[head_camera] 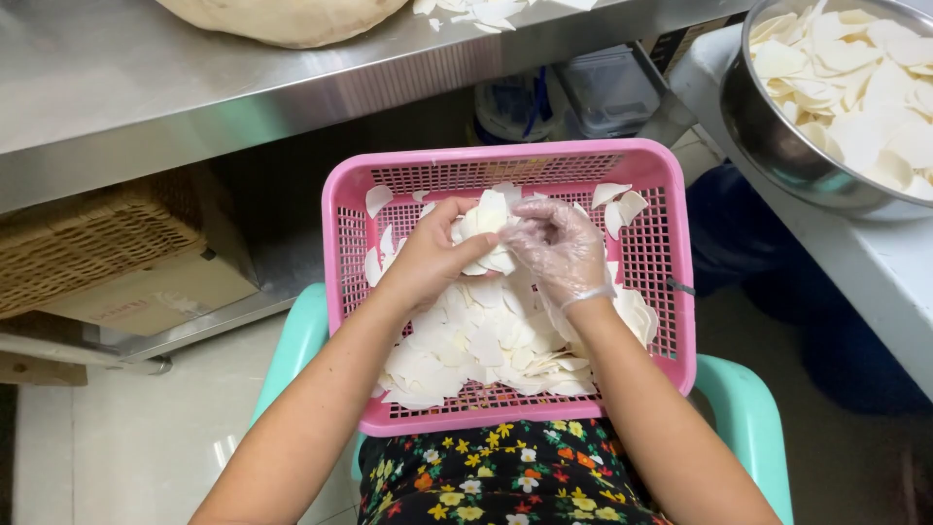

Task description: The person sits at a stainless steel workstation and repeatedly picks up thin white food slices from a pink basket. They separate the slices by hand and transfer them into a metal bowl on the right. The process continues throughout the clip with no other tools used.

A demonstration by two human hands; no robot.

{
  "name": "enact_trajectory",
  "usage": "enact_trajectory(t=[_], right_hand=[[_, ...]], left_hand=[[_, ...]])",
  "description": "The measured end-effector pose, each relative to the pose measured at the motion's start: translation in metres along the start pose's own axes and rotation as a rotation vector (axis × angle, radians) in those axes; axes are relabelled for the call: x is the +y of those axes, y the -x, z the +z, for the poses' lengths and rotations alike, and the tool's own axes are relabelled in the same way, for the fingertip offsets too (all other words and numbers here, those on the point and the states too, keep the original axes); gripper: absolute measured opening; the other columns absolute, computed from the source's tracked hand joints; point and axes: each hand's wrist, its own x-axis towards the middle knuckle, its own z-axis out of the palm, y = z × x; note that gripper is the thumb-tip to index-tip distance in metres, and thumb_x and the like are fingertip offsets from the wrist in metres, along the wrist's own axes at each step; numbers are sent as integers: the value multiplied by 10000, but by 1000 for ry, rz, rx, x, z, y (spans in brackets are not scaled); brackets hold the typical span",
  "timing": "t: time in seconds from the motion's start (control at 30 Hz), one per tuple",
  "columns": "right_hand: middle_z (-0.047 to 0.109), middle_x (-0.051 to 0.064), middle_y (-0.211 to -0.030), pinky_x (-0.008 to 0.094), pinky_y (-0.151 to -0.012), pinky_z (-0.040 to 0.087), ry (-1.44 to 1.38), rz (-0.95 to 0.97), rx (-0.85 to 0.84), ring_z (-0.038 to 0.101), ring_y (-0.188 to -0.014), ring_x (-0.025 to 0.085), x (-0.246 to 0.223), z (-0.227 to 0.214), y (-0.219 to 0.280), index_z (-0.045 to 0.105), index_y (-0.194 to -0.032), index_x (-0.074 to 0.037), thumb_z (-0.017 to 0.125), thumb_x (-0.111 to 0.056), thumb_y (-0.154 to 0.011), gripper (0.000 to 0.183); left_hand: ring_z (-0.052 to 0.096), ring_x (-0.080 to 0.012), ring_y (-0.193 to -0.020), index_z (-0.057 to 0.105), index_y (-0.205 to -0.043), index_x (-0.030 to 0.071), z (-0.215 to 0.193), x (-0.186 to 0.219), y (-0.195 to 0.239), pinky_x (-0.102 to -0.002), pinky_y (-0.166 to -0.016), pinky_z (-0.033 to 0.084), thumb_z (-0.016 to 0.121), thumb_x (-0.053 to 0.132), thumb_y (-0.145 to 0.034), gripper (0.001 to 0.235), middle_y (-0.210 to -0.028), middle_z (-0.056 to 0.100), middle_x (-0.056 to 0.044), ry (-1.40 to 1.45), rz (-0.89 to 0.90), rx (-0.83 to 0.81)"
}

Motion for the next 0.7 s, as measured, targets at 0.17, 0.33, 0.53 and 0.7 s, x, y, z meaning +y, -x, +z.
enact_trajectory(t=[0.17, 0.33, 0.53, 0.7], right_hand=[[672, 13, -937, 167, -724, 587, 71, -1, -46, 636, -806, 71, -13, 3, 9, 739, -1068, -126, 954, -57, -655, 471], [661, 47, -884, 177, -744, 627, -1, 162, -56, 669, -774, 82, 16, 4, 0, 690, -1083, -53, 950, 21, -642, 517], [678, 122, -746, 287, -512, 623, -262, 287, -10, 680, -593, 196, 16, -1, 2, 668, -1061, -39, 841, 129, -712, 424], [691, 120, -730, 275, -493, 590, -266, 376, -43, 659, -557, 187, 0, -1, 8, 661, -1070, -57, 757, 166, -721, 426]], left_hand=[[750, -273, -760, 583, -1226, -51, -24, -21, -23, -415, -616, 694, 702, 10, -861, 388, -945, 687, -201, 4, 63, 89], [741, -231, -751, 590, -1185, -43, -31, -32, -31, -398, -612, 694, 719, 23, -867, 350, -922, 676, -163, 44, 108, 149], [731, -200, -737, 582, -1177, -36, -23, -24, -25, -368, -617, 687, 717, 24, -869, 343, -886, 664, -139, 47, 141, 155], [699, -158, -767, 602, -1148, -14, -21, -14, -16, -307, -624, 667, 733, 50, -873, 311, -880, 662, -115, -91, 231, 153]])
